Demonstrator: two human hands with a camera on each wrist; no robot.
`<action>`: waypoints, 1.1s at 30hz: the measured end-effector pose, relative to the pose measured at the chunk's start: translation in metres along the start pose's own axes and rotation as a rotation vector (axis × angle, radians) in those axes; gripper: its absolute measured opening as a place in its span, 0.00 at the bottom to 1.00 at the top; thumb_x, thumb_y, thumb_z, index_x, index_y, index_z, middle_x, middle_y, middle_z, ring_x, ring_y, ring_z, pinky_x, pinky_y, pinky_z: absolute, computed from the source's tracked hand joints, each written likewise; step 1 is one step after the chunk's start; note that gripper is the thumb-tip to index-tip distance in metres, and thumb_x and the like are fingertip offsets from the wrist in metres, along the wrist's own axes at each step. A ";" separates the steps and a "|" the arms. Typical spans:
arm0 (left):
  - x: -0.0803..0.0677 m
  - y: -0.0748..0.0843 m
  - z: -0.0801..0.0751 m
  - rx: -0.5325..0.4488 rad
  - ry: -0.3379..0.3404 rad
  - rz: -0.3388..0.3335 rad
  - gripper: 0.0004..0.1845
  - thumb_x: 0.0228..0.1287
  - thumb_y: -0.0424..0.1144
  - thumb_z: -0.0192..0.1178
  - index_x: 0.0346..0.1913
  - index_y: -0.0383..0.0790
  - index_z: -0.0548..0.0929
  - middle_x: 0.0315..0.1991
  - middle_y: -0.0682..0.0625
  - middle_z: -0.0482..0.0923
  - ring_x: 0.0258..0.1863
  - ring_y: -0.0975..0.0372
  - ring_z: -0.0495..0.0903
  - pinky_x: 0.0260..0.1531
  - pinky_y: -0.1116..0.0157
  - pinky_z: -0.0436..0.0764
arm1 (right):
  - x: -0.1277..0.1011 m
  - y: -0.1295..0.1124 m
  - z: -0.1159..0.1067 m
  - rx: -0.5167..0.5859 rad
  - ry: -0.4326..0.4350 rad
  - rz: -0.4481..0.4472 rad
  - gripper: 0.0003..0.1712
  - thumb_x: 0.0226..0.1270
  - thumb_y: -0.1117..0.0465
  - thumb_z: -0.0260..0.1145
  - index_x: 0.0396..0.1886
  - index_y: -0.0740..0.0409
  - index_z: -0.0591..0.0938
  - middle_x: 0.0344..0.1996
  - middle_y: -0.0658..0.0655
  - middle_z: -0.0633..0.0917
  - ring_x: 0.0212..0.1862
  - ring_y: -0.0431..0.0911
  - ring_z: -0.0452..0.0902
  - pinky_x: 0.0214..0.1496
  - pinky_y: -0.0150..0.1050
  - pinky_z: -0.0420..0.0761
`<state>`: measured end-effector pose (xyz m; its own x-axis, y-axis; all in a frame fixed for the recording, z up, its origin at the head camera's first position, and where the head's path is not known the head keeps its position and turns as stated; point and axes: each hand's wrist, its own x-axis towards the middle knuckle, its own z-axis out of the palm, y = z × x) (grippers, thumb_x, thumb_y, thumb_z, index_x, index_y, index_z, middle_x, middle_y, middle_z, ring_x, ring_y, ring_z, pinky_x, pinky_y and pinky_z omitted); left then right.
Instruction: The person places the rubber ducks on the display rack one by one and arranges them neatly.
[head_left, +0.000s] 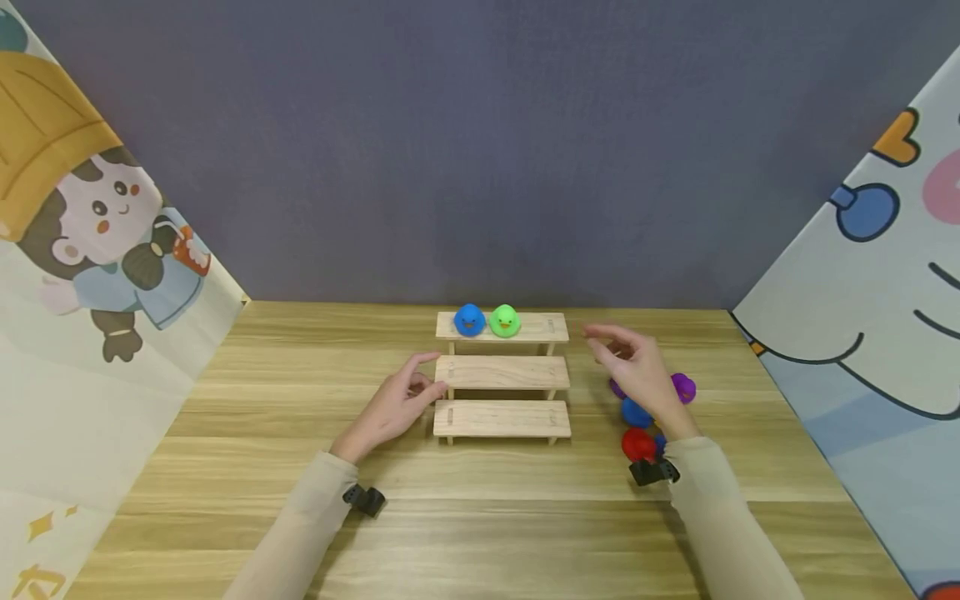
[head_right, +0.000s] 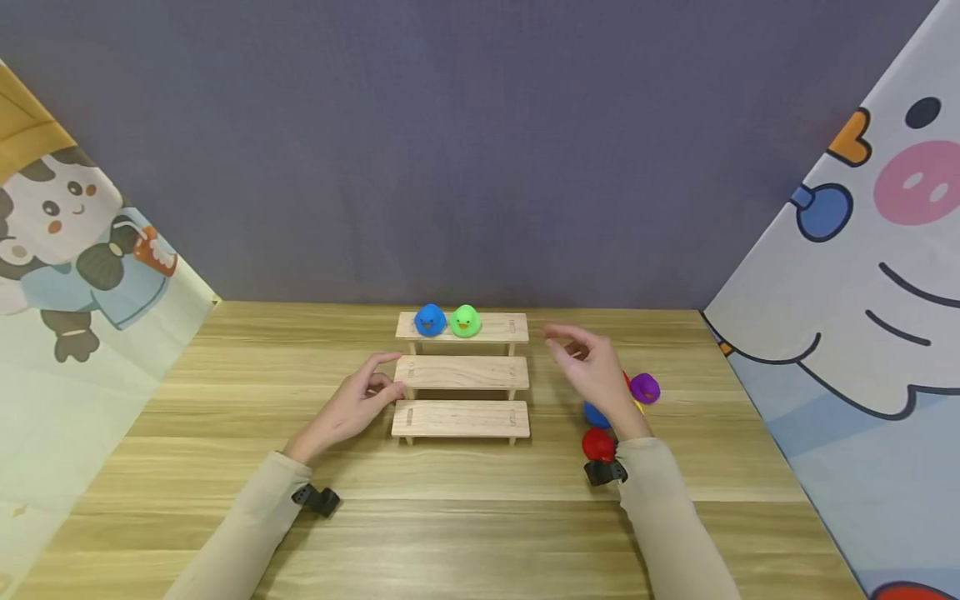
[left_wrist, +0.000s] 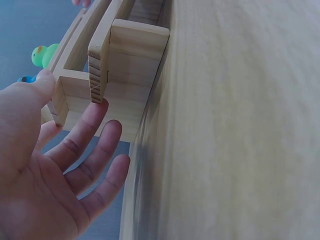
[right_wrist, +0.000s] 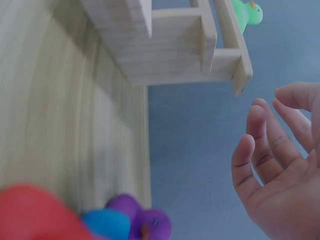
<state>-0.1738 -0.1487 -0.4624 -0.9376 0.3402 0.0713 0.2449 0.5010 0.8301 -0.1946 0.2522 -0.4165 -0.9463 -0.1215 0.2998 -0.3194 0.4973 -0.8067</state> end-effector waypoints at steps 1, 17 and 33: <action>0.000 0.000 0.000 0.002 0.001 0.000 0.34 0.82 0.52 0.59 0.81 0.44 0.64 0.42 0.52 0.89 0.45 0.60 0.86 0.54 0.54 0.83 | -0.002 0.002 -0.002 -0.003 0.005 0.002 0.18 0.81 0.55 0.66 0.63 0.54 0.87 0.57 0.62 0.90 0.41 0.44 0.85 0.43 0.28 0.81; -0.001 0.001 0.000 -0.011 -0.006 -0.010 0.35 0.82 0.53 0.59 0.82 0.44 0.63 0.42 0.52 0.88 0.44 0.59 0.86 0.53 0.53 0.83 | -0.033 0.035 -0.039 -0.016 0.077 0.066 0.18 0.80 0.59 0.67 0.63 0.61 0.86 0.43 0.30 0.87 0.33 0.40 0.81 0.27 0.30 0.77; 0.001 -0.001 0.001 -0.015 0.002 -0.018 0.35 0.81 0.55 0.59 0.82 0.47 0.63 0.43 0.52 0.89 0.45 0.60 0.86 0.55 0.52 0.83 | -0.059 0.071 -0.074 -0.031 0.148 0.188 0.23 0.80 0.58 0.67 0.65 0.69 0.82 0.47 0.23 0.84 0.37 0.31 0.84 0.39 0.25 0.84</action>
<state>-0.1745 -0.1481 -0.4632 -0.9425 0.3292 0.0574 0.2242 0.4954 0.8392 -0.1571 0.3577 -0.4537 -0.9704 0.1020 0.2189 -0.1342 0.5258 -0.8400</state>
